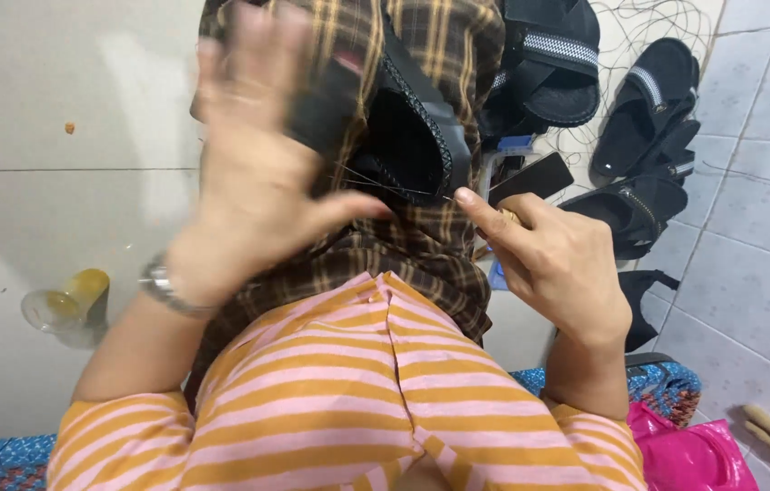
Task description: Hand-sewing the sole and upper of a sandal together using a needle and thread.
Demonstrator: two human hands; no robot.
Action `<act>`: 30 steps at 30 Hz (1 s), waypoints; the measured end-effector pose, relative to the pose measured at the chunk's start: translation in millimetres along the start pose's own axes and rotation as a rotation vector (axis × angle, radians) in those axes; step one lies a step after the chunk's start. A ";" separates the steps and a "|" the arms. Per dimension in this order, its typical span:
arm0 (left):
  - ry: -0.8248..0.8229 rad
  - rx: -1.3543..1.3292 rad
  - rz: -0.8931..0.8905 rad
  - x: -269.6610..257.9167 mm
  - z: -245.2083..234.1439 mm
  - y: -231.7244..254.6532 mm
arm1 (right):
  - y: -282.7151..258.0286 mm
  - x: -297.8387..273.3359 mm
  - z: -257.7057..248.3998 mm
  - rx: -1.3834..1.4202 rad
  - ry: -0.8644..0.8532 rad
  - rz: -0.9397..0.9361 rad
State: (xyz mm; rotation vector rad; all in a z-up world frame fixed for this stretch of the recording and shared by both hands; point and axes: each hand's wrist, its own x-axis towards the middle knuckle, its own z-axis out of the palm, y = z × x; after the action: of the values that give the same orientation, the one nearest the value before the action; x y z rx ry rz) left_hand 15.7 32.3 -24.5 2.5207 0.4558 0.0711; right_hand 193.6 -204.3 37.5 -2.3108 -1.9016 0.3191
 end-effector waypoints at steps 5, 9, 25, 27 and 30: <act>0.212 0.061 0.319 15.5 51.1 8.3 | -13.8 -1.1 -1.1 -0.114 -0.008 0.079; 0.299 0.114 0.382 23.6 55.4 11.9 | -26.5 -2.8 -0.4 -0.212 -0.057 0.184; 0.367 0.100 0.481 32.9 53.8 1.8 | -17.6 17.6 14.2 0.165 0.132 0.025; 0.388 0.106 0.483 31.8 54.3 1.7 | -24.3 21.1 7.7 0.147 0.145 0.013; 0.552 -0.090 0.367 6.2 59.4 15.9 | -31.7 6.7 4.6 0.174 0.175 0.070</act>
State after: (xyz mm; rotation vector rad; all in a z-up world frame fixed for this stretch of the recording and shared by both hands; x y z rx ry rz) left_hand 35.2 -9.4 -65.7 2.4414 0.1826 0.9189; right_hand 163.5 -191.6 40.0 -2.2153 -1.6463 0.2681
